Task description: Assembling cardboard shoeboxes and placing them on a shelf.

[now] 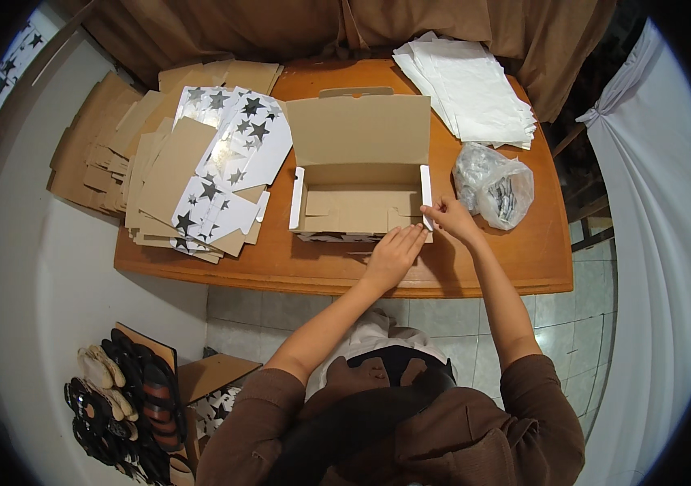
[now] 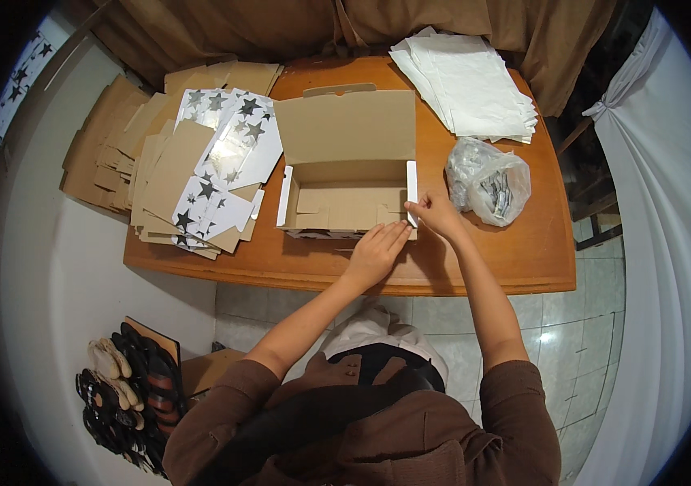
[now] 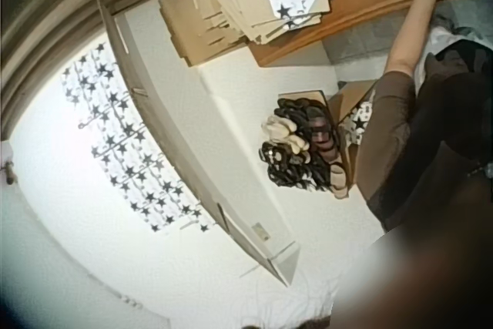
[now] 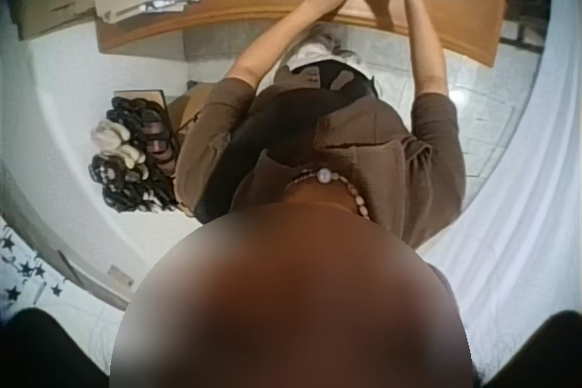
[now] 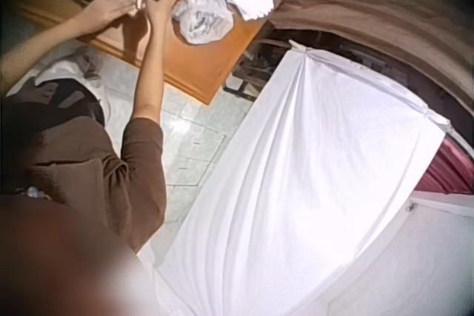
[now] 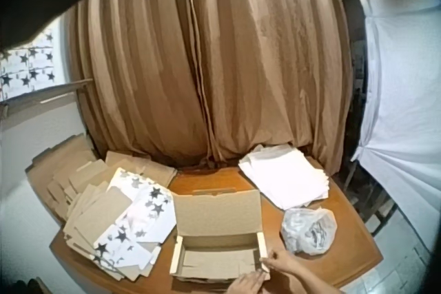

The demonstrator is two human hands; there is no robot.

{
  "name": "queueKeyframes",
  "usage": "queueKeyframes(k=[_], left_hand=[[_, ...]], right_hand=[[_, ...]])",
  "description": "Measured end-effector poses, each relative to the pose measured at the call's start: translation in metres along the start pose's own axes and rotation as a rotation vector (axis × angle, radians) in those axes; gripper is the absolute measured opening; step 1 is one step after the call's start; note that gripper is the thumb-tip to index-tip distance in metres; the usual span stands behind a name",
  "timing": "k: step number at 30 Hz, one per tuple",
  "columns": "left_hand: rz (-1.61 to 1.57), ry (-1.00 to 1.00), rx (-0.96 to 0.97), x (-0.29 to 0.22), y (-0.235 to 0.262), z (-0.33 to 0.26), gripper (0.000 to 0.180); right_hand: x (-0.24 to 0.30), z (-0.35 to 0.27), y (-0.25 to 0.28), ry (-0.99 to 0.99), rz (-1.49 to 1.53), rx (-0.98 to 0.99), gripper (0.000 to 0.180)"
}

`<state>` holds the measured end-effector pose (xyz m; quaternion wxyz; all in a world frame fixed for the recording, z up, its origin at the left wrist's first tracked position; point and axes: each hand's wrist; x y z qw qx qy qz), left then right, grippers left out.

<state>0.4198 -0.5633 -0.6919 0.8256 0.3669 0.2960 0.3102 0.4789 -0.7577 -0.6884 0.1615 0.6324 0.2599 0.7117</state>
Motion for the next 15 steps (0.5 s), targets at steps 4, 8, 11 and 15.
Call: queueKeyframes(k=[4,8,11,15], left_hand=[[-0.02,0.009,0.036,0.006,0.001,0.004,0.038],[-0.013,-0.033,0.066,0.011,-0.001,0.014,0.032],[0.016,-0.052,0.066,0.012,-0.006,0.021,0.032],[-0.126,0.012,0.079,0.002,-0.003,0.042,0.033]], right_hand=[[0.005,0.006,-0.019,-0.062,-0.284,0.048,0.032],[0.029,0.005,-0.026,-0.085,-0.514,-0.019,0.027],[0.041,0.007,-0.014,-0.108,-0.503,-0.024,0.028],[0.035,0.002,0.005,-0.05,-0.321,0.044,0.03]])
Point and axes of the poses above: each hand's wrist, its own z-axis towards the middle knuckle, its own y-axis out of the back of the hand, x = y × z, and after that the axes turned 14 degrees about y, right-handed
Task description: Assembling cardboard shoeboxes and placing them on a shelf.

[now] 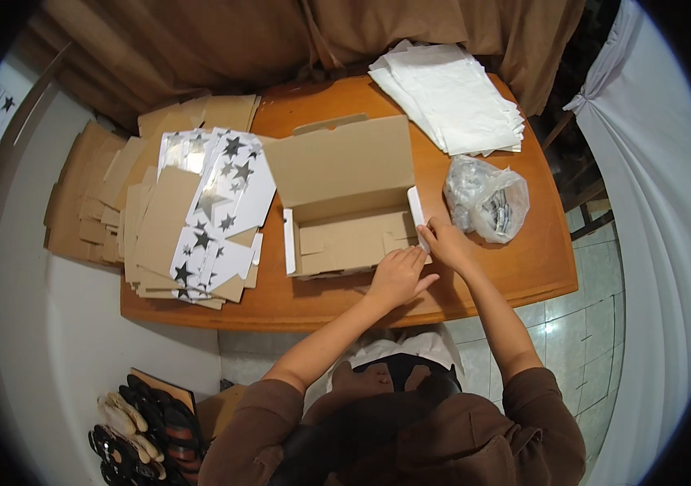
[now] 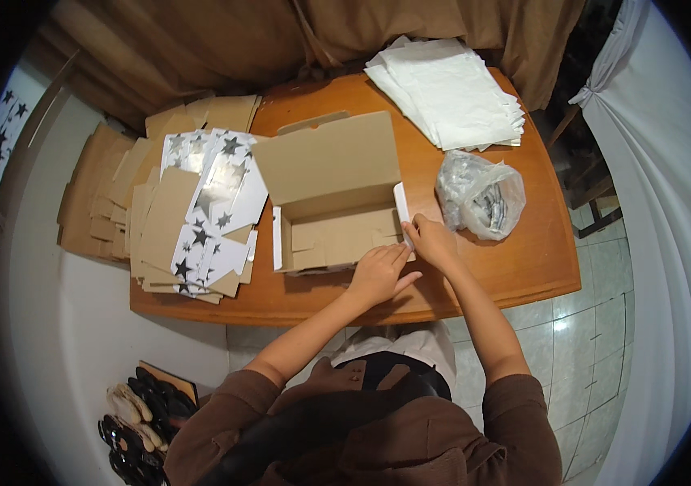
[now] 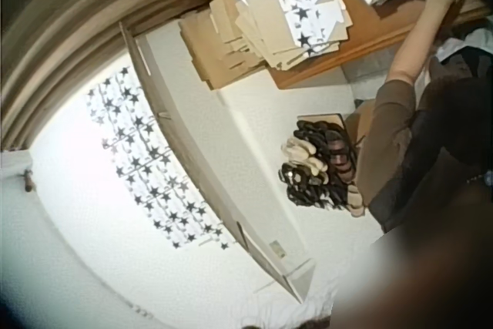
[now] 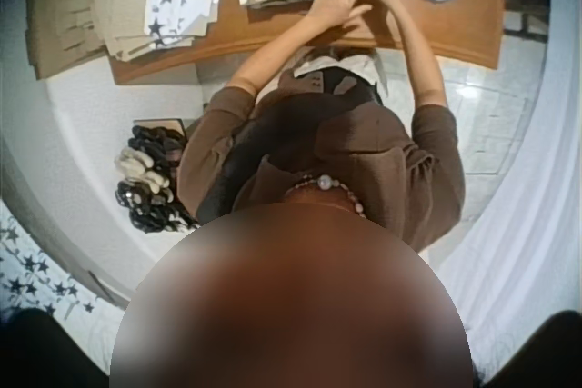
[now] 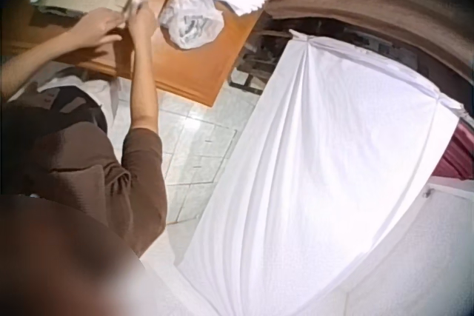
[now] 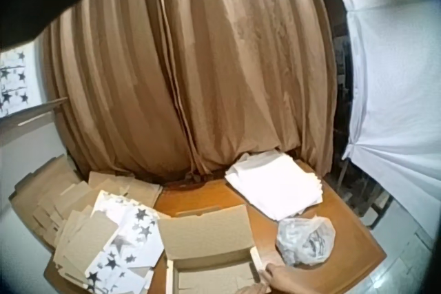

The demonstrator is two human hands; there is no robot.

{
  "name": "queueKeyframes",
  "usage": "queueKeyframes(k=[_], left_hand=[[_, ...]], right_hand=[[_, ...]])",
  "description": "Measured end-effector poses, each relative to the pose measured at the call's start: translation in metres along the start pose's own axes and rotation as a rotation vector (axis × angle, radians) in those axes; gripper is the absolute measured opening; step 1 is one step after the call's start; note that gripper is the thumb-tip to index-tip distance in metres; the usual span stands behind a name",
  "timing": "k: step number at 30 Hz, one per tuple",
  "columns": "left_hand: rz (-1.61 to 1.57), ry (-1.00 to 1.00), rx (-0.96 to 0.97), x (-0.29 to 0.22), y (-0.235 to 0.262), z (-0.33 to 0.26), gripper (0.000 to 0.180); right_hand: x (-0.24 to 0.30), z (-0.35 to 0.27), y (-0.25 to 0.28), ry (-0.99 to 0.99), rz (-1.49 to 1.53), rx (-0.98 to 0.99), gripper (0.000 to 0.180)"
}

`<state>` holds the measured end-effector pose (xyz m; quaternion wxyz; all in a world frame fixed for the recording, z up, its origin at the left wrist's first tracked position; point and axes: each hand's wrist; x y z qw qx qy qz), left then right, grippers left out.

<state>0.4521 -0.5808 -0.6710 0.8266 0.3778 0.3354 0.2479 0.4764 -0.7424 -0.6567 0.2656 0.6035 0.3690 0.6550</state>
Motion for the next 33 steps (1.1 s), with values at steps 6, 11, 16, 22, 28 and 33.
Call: queueKeyframes(k=[6,11,16,22,28,33], left_hand=[[-0.085,0.15,-0.17,-0.013,-0.001,0.081,0.021],[-0.023,0.162,-0.024,-0.03,-0.045,0.16,0.011],[0.023,0.202,0.082,-0.039,-0.114,0.228,0.013],[0.086,0.39,0.198,-0.049,-0.182,0.263,0.016],[0.188,0.433,0.187,-0.038,-0.211,0.249,0.058],[0.232,0.483,0.103,-0.039,-0.216,0.269,0.066]], right_hand=[[-0.033,0.029,0.034,0.123,0.123,-0.256,0.02],[-0.075,0.062,0.092,0.239,-0.001,-0.331,0.016],[-0.154,0.091,0.135,0.263,-0.294,-0.324,0.021],[-0.229,0.144,0.116,0.279,-0.562,-0.136,0.057],[-0.266,0.161,0.117,0.355,-0.543,0.008,0.048],[-0.274,0.161,0.137,0.41,-0.223,0.048,0.037]])
Point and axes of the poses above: each hand's wrist, its own z-axis towards the middle knuckle, its own y-axis out of the back of the hand, x = y × z, and after that the axes turned 14 degrees about y, right-handed
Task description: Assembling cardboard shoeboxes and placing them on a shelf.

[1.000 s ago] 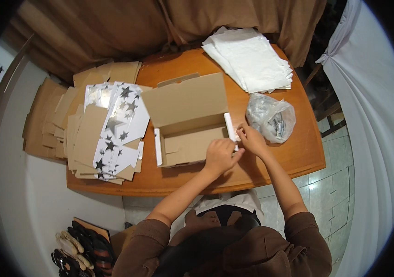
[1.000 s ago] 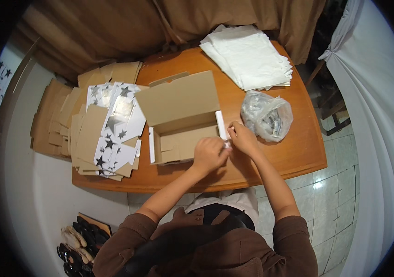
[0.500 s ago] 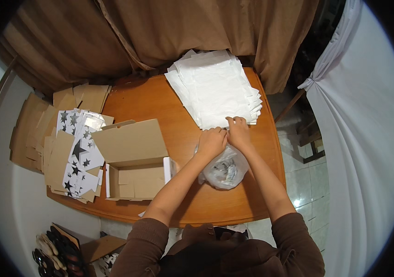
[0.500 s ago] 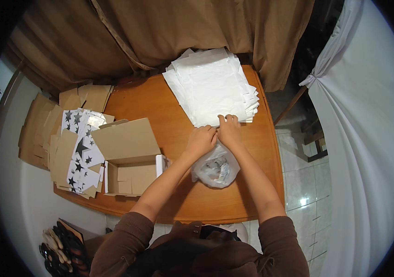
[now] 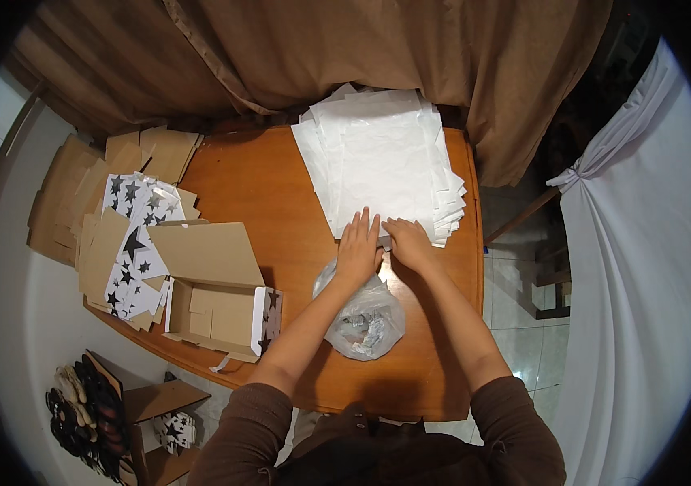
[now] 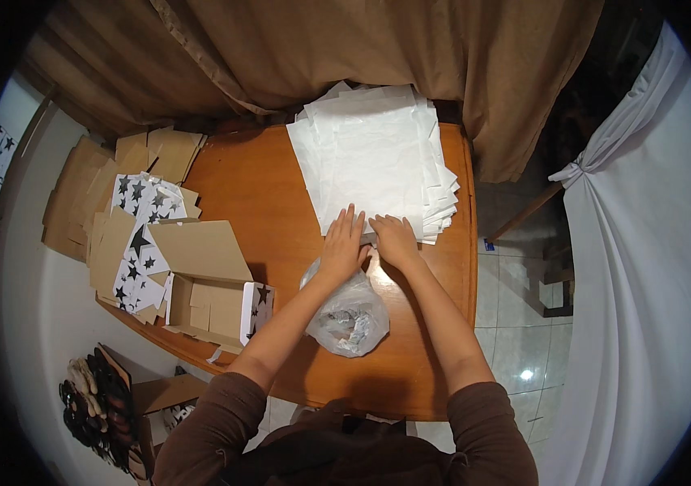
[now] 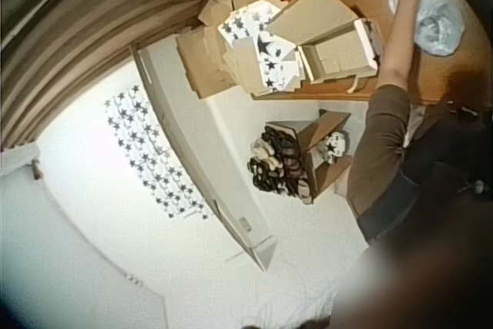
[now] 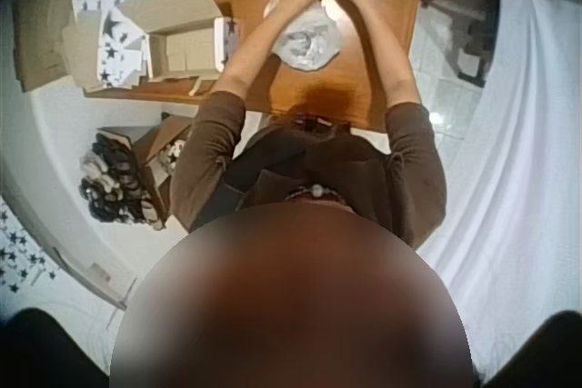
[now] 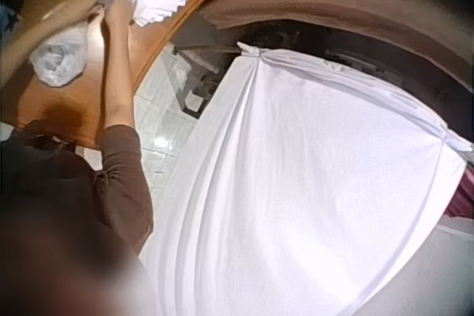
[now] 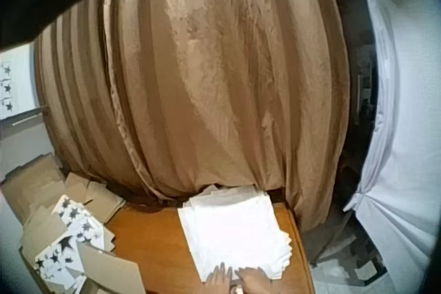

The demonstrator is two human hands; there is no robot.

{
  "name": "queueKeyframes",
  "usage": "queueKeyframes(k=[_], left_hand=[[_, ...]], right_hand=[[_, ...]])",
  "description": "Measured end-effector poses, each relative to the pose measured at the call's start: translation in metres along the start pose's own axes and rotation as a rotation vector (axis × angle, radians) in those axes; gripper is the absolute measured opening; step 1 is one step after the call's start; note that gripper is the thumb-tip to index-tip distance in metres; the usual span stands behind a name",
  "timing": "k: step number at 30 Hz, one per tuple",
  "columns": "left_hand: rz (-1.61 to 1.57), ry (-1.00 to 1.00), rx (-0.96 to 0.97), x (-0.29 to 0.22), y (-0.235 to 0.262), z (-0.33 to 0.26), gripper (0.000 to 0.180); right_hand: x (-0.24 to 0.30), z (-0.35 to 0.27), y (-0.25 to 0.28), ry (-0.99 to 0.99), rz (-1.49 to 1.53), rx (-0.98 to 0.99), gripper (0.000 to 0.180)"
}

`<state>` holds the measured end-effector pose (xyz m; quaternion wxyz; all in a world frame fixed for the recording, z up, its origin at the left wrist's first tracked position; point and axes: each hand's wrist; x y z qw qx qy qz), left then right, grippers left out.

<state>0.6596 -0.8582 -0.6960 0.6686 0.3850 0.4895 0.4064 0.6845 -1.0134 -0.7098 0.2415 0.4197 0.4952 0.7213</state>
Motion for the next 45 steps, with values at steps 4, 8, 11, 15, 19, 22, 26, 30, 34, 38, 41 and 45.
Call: queueKeyframes(k=[4,8,11,15,19,22,26,30,34,38,41,45], left_hand=[[0.142,-0.117,0.015,0.02,0.0,0.022,0.048],[-0.091,0.019,0.109,0.009,0.039,0.035,0.034],[-0.262,0.116,-0.119,0.018,0.08,0.036,0.025],[-0.751,0.386,0.062,0.049,0.134,0.041,0.023],[-1.267,0.591,0.098,0.058,0.177,0.015,0.031],[-1.324,0.608,0.068,0.09,0.189,-0.008,0.032],[-1.242,0.681,0.031,0.138,0.209,-0.042,0.032],[-1.115,0.589,-0.231,0.19,0.226,-0.082,0.033],[-0.823,0.607,-0.267,0.272,0.238,-0.111,0.032],[-0.839,0.644,-0.234,0.325,0.248,-0.143,0.037],[-0.715,0.683,-0.161,0.361,0.242,-0.171,0.035],[-0.528,0.591,-0.058,0.388,0.236,-0.2,0.032]], right_hand=[[0.024,0.006,0.037,-0.05,0.281,0.06,0.028],[0.023,-0.011,0.054,0.057,0.072,-0.317,0.033],[0.011,-0.02,0.073,0.045,0.143,-0.805,0.041],[-0.011,-0.02,0.071,-0.212,0.602,-0.842,0.056],[0.001,-0.006,0.058,-0.271,0.935,-0.684,0.074],[0.023,0.007,0.056,-0.343,1.342,-0.742,0.07],[0.055,0.024,0.058,-0.116,1.598,-0.629,0.044],[0.092,0.031,0.054,-0.143,1.421,-0.508,0.025],[0.149,0.032,0.035,-0.146,1.214,-0.511,0.016],[0.222,0.017,0.002,-0.155,1.183,-0.6,0.013],[0.266,0.0,-0.025,-0.256,1.194,-0.584,0.012],[0.287,-0.032,-0.067,-0.325,0.956,-0.435,0.012]])
Point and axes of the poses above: each hand's wrist, its own z-axis towards the middle knuckle, its own y-axis out of the back of the hand, x = y × z, and after that the axes turned 14 degrees about y, right-handed
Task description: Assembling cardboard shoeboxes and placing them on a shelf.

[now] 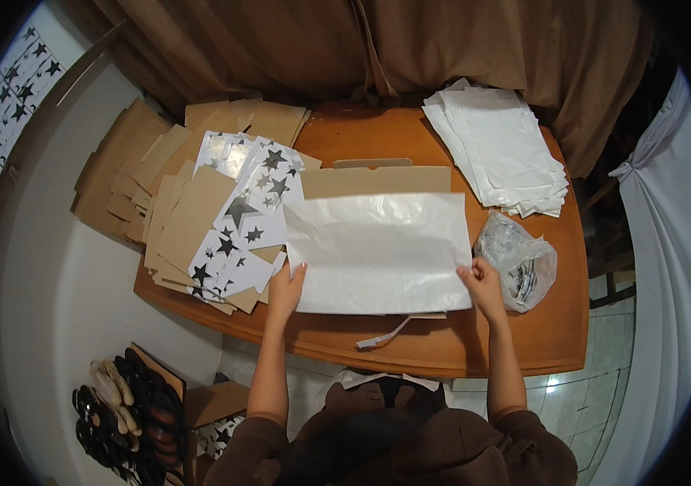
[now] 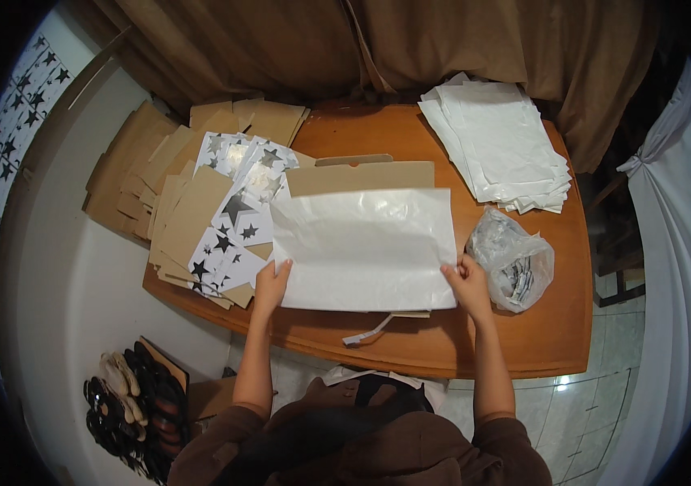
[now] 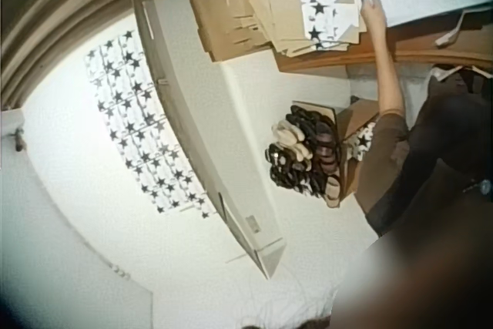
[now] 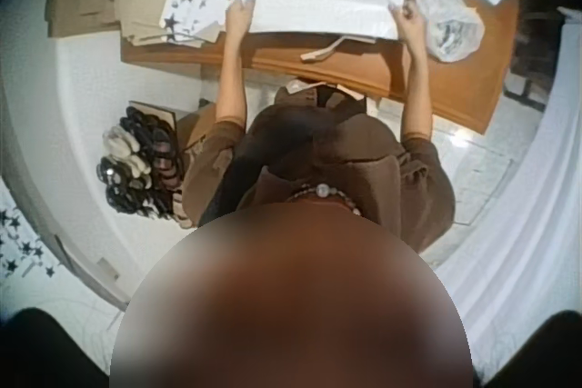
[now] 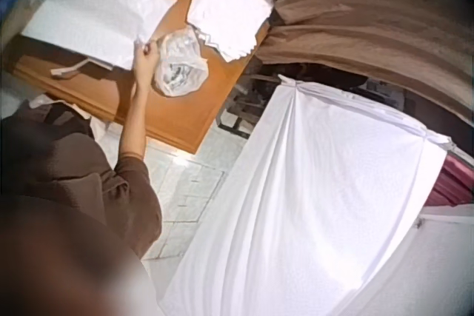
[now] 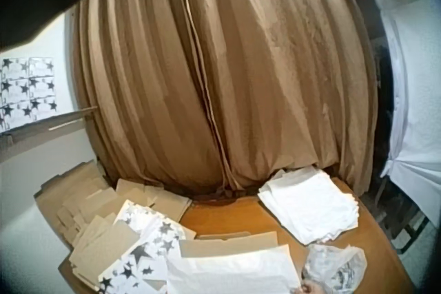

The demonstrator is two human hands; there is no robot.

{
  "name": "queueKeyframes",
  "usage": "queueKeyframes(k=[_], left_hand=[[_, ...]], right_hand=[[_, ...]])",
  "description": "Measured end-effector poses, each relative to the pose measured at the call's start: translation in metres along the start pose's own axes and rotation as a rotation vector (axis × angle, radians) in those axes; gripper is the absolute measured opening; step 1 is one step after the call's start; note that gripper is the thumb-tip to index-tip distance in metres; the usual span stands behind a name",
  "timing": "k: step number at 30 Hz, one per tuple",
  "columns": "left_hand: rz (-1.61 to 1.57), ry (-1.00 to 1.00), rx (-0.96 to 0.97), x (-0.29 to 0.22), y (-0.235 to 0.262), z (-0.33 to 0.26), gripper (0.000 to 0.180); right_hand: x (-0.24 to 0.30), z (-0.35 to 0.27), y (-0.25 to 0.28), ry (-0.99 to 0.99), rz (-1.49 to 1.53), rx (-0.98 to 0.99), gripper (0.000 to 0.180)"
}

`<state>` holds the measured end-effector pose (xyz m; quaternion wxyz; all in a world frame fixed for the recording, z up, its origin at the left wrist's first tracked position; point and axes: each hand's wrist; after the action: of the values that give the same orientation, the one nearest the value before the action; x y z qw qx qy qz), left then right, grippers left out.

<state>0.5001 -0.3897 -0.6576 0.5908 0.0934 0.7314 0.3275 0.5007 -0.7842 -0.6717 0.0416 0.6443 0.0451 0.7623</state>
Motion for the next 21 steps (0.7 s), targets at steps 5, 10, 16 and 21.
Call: queueKeyframes(k=[5,10,16,21], left_hand=[[0.267,0.086,0.09,0.003,0.012,-0.001,0.033],[0.259,-0.033,0.054,0.016,0.012,0.006,0.029],[0.34,0.047,0.193,-0.01,0.027,0.009,0.033],[0.403,-0.275,-0.057,-0.02,0.013,0.007,0.051]], right_hand=[[-0.007,-0.019,-0.01,0.011,-0.156,-0.092,0.022],[0.027,-0.014,-0.04,0.3,-0.908,-0.294,0.042],[0.068,0.02,-0.088,0.576,-0.975,0.098,0.055],[0.053,0.032,-0.119,0.717,-1.078,0.507,0.064]])
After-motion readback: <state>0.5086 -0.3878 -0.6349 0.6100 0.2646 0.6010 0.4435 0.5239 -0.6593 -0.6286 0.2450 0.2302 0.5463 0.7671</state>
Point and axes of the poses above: each hand's wrist, its own z-axis towards the middle knuckle, its own y-axis out of the back of the hand, x = y × z, and after that the axes turned 14 degrees about y, right-handed
